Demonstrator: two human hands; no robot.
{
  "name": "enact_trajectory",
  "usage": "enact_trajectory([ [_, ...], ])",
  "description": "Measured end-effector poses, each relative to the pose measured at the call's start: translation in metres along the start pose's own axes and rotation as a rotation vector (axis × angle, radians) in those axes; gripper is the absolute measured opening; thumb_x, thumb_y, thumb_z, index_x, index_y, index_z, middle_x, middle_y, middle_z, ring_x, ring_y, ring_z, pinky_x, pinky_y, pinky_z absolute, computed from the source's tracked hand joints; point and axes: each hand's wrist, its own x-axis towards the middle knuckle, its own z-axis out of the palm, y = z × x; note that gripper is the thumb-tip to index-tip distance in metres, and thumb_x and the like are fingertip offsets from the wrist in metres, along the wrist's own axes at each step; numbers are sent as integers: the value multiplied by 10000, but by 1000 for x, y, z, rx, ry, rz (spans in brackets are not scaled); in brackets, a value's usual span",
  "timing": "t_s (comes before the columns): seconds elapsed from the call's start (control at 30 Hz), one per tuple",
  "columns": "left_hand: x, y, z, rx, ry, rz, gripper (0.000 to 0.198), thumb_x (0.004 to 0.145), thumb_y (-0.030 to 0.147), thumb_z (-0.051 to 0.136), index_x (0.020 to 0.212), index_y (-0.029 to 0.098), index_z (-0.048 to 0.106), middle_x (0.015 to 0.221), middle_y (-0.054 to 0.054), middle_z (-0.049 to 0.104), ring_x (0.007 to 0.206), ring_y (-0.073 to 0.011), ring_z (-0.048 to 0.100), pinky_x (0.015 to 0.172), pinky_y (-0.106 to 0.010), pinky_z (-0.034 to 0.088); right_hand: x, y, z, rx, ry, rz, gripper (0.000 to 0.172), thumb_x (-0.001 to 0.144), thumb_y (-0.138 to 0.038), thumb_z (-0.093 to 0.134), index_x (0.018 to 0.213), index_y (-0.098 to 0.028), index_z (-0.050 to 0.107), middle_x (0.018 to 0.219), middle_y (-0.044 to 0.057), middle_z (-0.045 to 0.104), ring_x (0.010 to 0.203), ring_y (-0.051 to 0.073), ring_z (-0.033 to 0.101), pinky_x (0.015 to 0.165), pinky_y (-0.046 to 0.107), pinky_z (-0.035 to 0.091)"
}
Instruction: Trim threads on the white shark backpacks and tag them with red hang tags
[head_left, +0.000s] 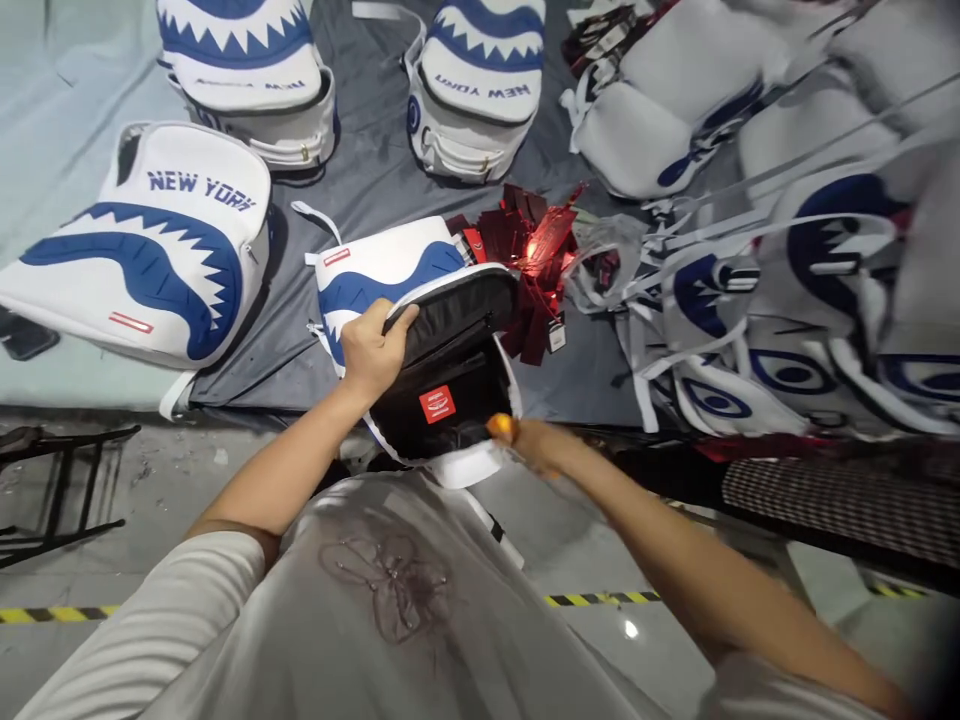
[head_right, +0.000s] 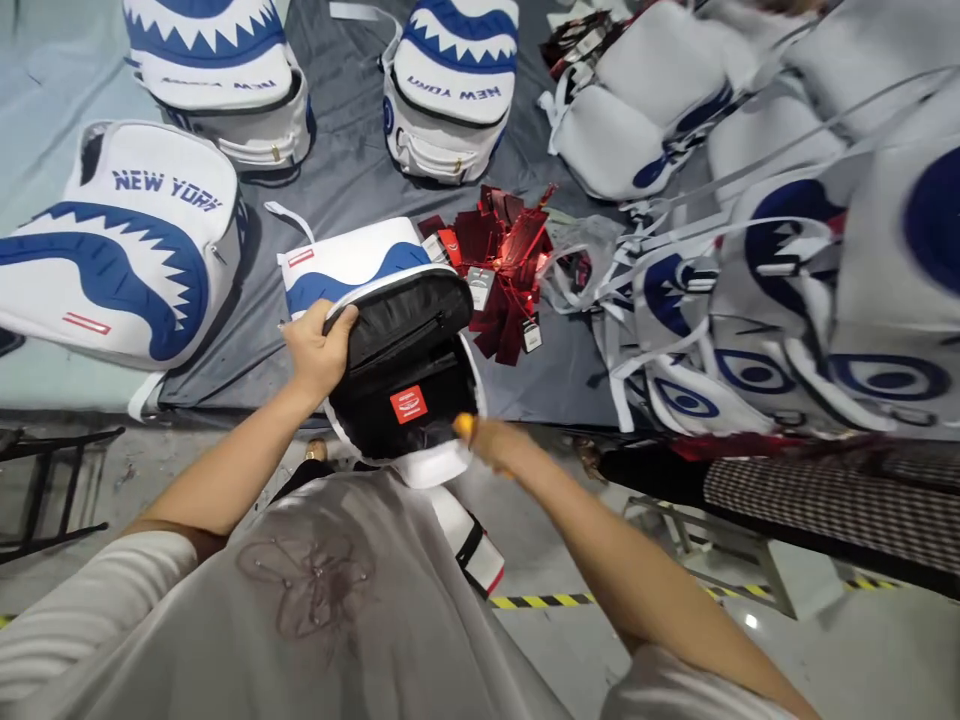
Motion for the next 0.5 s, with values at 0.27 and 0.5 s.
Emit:
enact_trajectory([
  [0.27, -9, 10, 2, -21, -29, 133, 476, 940, 493, 544, 588, 197, 424, 518, 66, 335, 475, -78, 332, 511, -250, 246, 32, -56, 82, 107, 253, -247, 453, 965, -387, 531, 1375, -197, 498, 1116, 142, 719, 1022, 252, 684, 838, 302, 459],
  [0.5, -7, 2, -9, 45, -41, 246, 433, 942, 442, 564, 603, 194, 459, 523, 60, 387, 468, -74, 374, 503, -245, 258, 77, -49, 115, 313, 466, -74, 526, 1045, -331, 268, 1490, -58, 328, 1073, 208, 711, 895, 270, 675, 695, 284, 392],
])
